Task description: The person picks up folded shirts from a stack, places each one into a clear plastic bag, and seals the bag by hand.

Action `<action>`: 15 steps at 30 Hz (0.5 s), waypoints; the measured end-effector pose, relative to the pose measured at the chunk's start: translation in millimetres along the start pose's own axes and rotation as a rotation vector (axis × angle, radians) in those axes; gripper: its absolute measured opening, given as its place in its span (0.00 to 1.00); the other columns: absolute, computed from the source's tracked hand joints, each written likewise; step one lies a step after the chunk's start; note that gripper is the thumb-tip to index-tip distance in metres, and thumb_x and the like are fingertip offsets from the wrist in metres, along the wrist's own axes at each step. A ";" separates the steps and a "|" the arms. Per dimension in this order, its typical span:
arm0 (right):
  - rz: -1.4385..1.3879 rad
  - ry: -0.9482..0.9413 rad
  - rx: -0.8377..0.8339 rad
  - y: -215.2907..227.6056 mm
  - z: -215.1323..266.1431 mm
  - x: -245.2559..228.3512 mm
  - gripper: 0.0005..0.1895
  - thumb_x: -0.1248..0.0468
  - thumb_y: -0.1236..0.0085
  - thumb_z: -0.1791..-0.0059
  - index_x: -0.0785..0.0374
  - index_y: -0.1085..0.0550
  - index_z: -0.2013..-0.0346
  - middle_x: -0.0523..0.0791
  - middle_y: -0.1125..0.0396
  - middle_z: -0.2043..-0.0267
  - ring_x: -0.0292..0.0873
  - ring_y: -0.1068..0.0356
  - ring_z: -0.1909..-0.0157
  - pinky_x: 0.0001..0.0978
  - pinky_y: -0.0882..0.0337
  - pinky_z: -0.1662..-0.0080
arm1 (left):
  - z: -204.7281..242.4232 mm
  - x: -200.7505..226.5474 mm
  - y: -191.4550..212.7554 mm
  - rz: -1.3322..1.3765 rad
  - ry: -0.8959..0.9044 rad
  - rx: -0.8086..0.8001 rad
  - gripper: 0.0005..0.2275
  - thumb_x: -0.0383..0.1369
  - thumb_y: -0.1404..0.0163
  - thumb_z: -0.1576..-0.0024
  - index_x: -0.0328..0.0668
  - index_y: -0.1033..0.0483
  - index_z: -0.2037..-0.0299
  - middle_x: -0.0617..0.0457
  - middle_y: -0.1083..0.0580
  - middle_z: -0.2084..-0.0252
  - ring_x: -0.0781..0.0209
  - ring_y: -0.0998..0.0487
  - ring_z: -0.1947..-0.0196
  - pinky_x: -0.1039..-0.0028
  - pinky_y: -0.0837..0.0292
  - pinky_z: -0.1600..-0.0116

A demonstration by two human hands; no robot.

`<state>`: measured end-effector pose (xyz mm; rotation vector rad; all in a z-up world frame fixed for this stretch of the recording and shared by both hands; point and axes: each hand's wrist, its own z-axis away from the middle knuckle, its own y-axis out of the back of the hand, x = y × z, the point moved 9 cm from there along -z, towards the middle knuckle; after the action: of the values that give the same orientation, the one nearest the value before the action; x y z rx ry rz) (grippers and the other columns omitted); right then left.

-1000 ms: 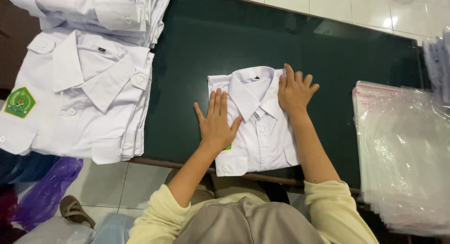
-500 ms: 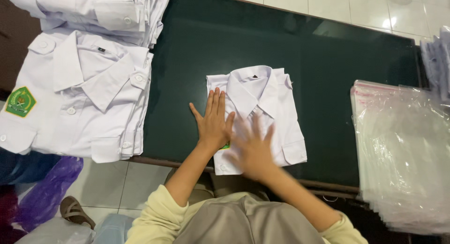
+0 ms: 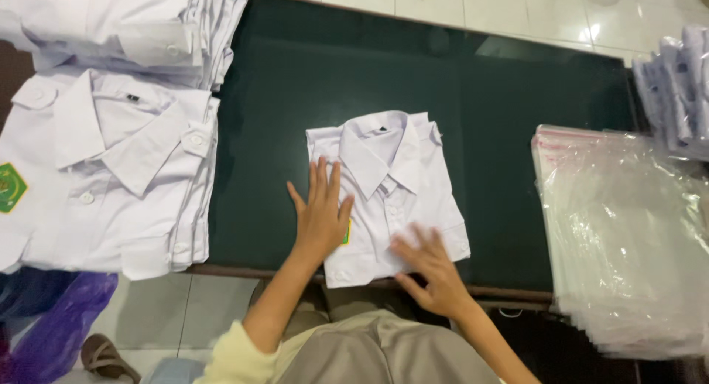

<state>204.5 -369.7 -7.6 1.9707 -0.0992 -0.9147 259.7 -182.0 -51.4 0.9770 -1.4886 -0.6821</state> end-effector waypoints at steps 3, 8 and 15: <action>0.438 -0.193 -0.104 0.5 6.5 33.9 0.32 0.42 0.61 0.52 0.42 0.48 0.35 0.45 0.70 0.27 0.52 0.76 0.27 0.51 0.63 0.34 | 25.0 28.4 -1.0 -0.043 -0.039 -0.060 0.28 0.47 0.67 0.41 0.44 0.56 0.33 0.43 0.59 0.30 0.44 0.63 0.31 0.40 0.69 0.38; 0.451 -0.237 -0.155 5.3 -4.2 42.4 0.33 0.41 0.61 0.52 0.41 0.49 0.34 0.43 0.68 0.27 0.54 0.74 0.27 0.52 0.62 0.36 | 29.9 55.1 -8.5 -0.343 -0.118 0.077 0.32 0.55 0.66 0.44 0.48 0.52 0.33 0.39 0.56 0.31 0.37 0.60 0.32 0.39 0.57 0.40; 0.435 -0.193 -0.038 23.3 -16.6 76.0 0.31 0.43 0.60 0.51 0.43 0.47 0.34 0.42 0.67 0.27 0.50 0.73 0.27 0.52 0.63 0.34 | -10.4 68.4 -19.0 -0.257 -0.148 0.078 0.31 0.53 0.67 0.42 0.45 0.55 0.32 0.37 0.57 0.31 0.36 0.61 0.32 0.40 0.60 0.37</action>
<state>276.3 -402.2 -27.3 1.7246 -0.5923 -0.8045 274.9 -249.4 -32.3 1.2133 -1.5413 -0.9025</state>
